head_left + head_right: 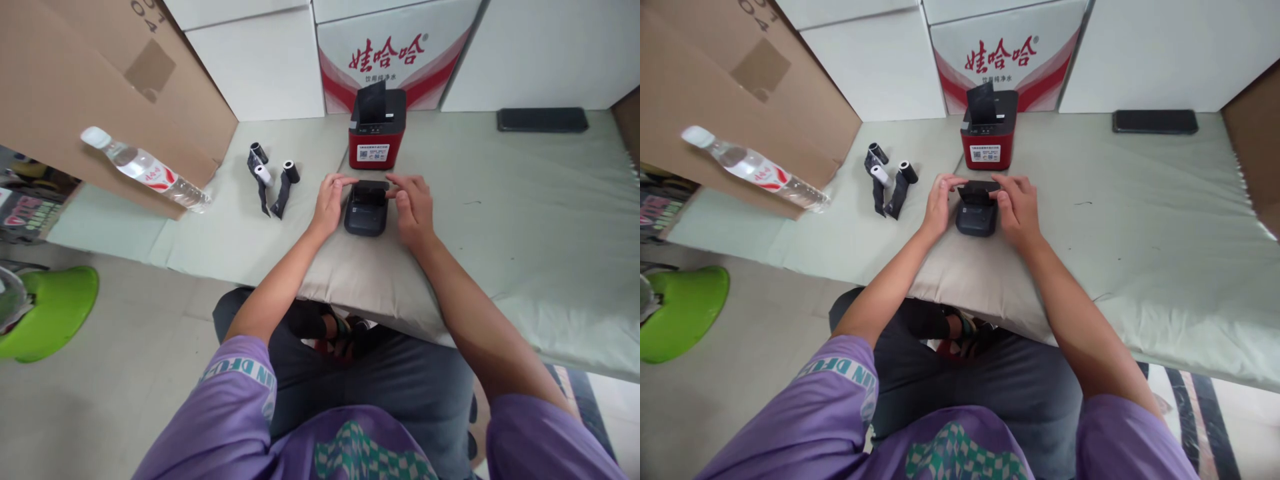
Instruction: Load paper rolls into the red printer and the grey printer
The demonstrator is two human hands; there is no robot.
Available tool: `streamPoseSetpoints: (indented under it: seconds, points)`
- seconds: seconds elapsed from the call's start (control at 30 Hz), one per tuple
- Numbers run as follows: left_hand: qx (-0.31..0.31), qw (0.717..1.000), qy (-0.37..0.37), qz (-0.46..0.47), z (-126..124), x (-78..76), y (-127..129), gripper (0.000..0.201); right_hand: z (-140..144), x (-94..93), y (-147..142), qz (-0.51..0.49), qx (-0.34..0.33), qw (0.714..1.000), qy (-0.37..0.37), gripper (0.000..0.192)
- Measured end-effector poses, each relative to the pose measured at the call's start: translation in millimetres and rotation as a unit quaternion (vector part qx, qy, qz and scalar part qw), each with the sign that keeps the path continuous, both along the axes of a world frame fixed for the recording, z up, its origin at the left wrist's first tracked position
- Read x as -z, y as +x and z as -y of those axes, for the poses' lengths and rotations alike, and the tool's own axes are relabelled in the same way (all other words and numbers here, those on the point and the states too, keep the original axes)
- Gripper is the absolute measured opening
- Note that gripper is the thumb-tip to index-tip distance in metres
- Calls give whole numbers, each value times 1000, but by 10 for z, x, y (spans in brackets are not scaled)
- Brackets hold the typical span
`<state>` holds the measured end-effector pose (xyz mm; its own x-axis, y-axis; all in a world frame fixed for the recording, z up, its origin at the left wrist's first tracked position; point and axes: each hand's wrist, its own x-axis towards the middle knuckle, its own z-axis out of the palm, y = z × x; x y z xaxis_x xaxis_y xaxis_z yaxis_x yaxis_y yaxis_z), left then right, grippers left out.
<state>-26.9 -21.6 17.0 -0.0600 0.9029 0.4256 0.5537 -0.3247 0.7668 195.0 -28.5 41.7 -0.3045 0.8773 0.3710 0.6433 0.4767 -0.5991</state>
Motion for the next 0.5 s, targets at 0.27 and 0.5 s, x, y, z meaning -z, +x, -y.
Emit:
streamPoseSetpoints:
  seconds: [0.27,0.5]
  points:
    - [-10,997,-63,51,-17,64,-49,84,125,18,-62,-6,2,1000,-8,81]
    - [11,996,-89,28,-176,175,-95,82,106,155,-70,-119,87,989,-34,75]
